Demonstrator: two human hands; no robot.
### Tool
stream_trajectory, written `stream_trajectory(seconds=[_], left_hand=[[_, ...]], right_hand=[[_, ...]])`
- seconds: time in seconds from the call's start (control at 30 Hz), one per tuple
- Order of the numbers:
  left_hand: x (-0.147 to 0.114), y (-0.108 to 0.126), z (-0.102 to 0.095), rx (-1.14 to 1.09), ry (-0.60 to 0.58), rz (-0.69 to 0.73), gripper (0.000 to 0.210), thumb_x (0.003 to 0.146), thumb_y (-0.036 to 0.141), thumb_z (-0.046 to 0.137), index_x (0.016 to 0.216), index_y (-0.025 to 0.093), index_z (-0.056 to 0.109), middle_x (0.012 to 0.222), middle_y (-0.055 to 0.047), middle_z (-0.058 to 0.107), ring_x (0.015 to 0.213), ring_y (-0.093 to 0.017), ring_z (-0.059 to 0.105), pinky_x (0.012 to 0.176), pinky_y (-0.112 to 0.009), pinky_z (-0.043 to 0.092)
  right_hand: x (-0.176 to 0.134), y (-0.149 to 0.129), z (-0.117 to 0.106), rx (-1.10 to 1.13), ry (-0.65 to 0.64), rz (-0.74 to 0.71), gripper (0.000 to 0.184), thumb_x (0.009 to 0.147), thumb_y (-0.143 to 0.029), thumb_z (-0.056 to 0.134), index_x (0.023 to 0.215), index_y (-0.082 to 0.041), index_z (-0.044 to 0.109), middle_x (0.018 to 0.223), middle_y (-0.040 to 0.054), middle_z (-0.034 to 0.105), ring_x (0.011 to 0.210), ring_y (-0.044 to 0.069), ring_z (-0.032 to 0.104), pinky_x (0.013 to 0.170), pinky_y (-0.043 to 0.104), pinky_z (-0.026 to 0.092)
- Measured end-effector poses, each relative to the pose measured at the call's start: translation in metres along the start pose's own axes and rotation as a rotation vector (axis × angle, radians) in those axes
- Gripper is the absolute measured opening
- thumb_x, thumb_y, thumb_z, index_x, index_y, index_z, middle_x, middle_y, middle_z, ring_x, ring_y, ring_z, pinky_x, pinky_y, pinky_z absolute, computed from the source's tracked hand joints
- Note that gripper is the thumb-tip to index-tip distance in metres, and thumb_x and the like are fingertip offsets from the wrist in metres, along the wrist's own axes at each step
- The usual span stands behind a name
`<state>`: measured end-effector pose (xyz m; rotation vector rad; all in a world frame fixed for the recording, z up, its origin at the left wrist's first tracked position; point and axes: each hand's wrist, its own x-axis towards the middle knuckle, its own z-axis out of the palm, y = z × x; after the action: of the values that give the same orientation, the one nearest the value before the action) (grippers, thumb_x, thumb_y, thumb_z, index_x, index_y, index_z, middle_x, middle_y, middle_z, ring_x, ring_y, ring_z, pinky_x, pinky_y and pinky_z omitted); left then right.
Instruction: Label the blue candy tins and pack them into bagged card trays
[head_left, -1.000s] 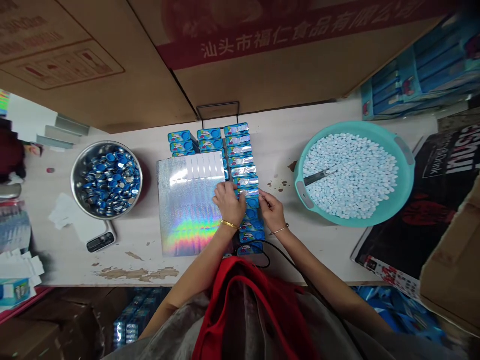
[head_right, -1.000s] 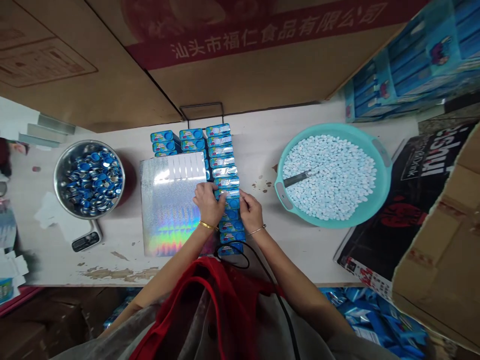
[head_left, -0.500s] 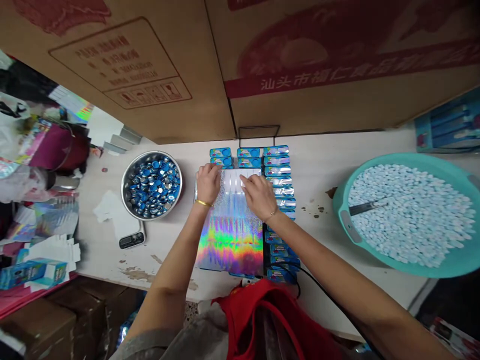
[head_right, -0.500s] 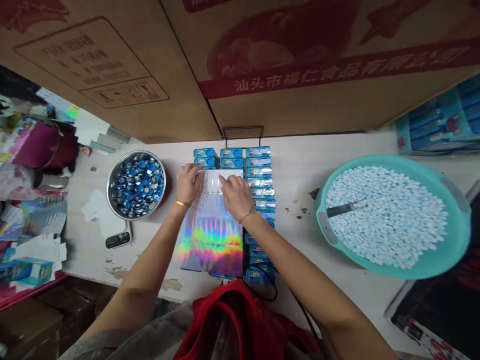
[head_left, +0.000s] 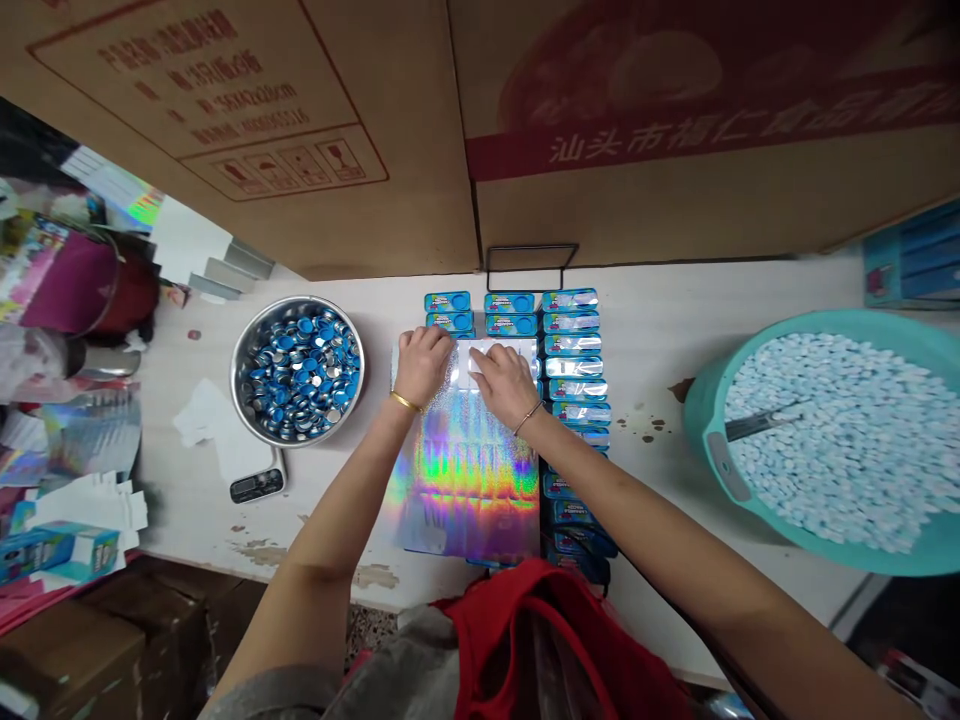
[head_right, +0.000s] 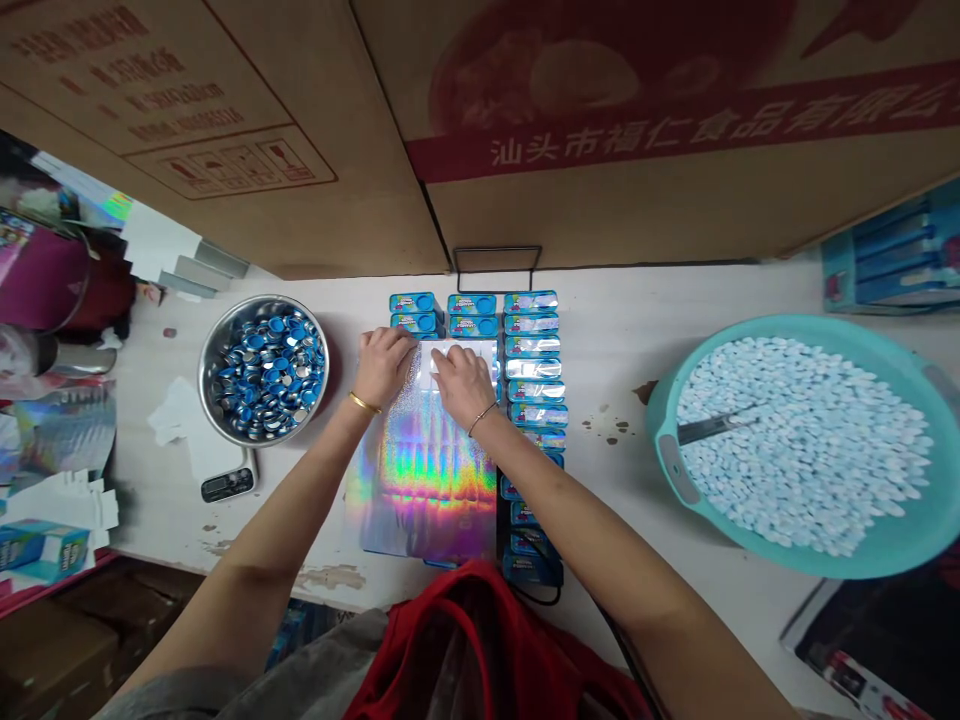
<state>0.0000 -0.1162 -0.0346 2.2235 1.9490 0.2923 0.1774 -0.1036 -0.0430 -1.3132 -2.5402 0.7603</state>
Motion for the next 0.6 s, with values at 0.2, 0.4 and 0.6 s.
stream_trajectory(seconds=[0.2, 0.4, 0.6], left_hand=[[-0.011, 0.006, 0.004, 0.038, 0.022, 0.012, 0.024, 0.096, 0.024, 0.039, 0.097, 0.023, 0.063, 0.113, -0.006, 0.066, 0.101, -0.025, 0.054, 0.092, -0.044, 0.026], [-0.007, 0.005, 0.001, 0.032, 0.029, -0.084, 0.027, 0.095, 0.028, 0.042, 0.113, 0.022, 0.060, 0.104, -0.010, 0.065, 0.094, -0.025, 0.053, 0.086, -0.043, 0.028], [-0.009, 0.005, -0.002, 0.022, 0.046, -0.008, 0.019, 0.092, 0.027, 0.047, 0.090, 0.023, 0.065, 0.100, -0.009, 0.063, 0.094, -0.025, 0.051, 0.088, -0.044, 0.028]], right_hand=[[0.000, -0.003, -0.002, -0.021, -0.020, 0.006, 0.043, 0.097, -0.032, 0.038, 0.133, -0.013, 0.051, 0.102, 0.0136, 0.055, 0.095, 0.027, 0.045, 0.080, 0.037, 0.034], [0.000, -0.002, 0.000, -0.028, -0.016, 0.003, 0.042, 0.097, -0.030, 0.038, 0.133, -0.014, 0.052, 0.103, 0.0139, 0.055, 0.098, 0.028, 0.044, 0.079, 0.037, 0.034], [-0.001, -0.001, 0.002, -0.021, -0.007, -0.002, 0.042, 0.096, -0.031, 0.038, 0.133, -0.014, 0.052, 0.102, 0.0139, 0.054, 0.096, 0.028, 0.043, 0.079, 0.038, 0.034]])
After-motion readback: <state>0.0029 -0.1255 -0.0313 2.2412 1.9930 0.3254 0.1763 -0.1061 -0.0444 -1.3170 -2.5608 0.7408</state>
